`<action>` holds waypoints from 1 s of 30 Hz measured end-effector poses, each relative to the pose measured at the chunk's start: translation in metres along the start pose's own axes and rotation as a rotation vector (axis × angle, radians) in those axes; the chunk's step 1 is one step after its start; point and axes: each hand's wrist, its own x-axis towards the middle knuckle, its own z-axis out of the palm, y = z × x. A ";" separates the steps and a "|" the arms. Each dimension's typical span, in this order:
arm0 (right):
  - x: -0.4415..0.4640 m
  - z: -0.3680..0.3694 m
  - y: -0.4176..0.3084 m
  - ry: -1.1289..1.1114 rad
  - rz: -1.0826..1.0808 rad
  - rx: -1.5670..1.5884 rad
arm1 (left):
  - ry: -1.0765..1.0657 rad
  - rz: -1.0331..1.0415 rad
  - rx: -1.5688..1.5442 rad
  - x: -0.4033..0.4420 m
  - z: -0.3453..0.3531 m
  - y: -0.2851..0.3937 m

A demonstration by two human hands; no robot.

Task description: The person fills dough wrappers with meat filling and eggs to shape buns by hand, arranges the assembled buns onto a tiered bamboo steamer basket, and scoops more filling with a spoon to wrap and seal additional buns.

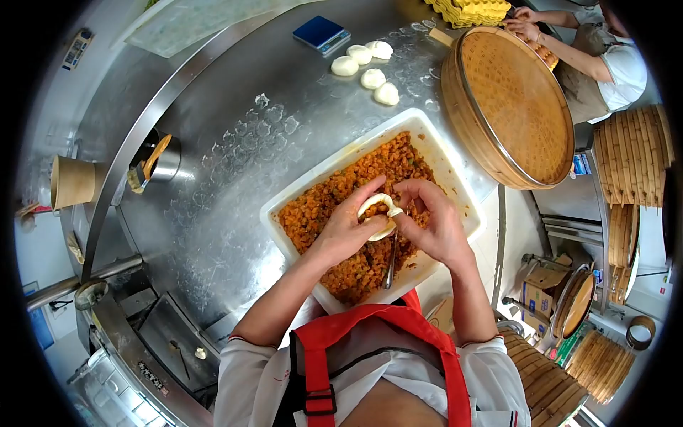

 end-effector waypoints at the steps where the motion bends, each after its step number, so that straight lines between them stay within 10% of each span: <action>1: 0.002 -0.001 0.004 -0.032 -0.018 0.003 | -0.030 -0.003 0.004 0.001 -0.003 -0.003; 16: -0.002 0.005 0.010 -0.056 -0.019 -0.005 | -0.179 -0.085 0.411 0.007 -0.013 0.011; 30: -0.007 0.011 0.006 0.054 0.079 0.035 | 0.120 -0.075 -0.353 -0.002 0.013 -0.012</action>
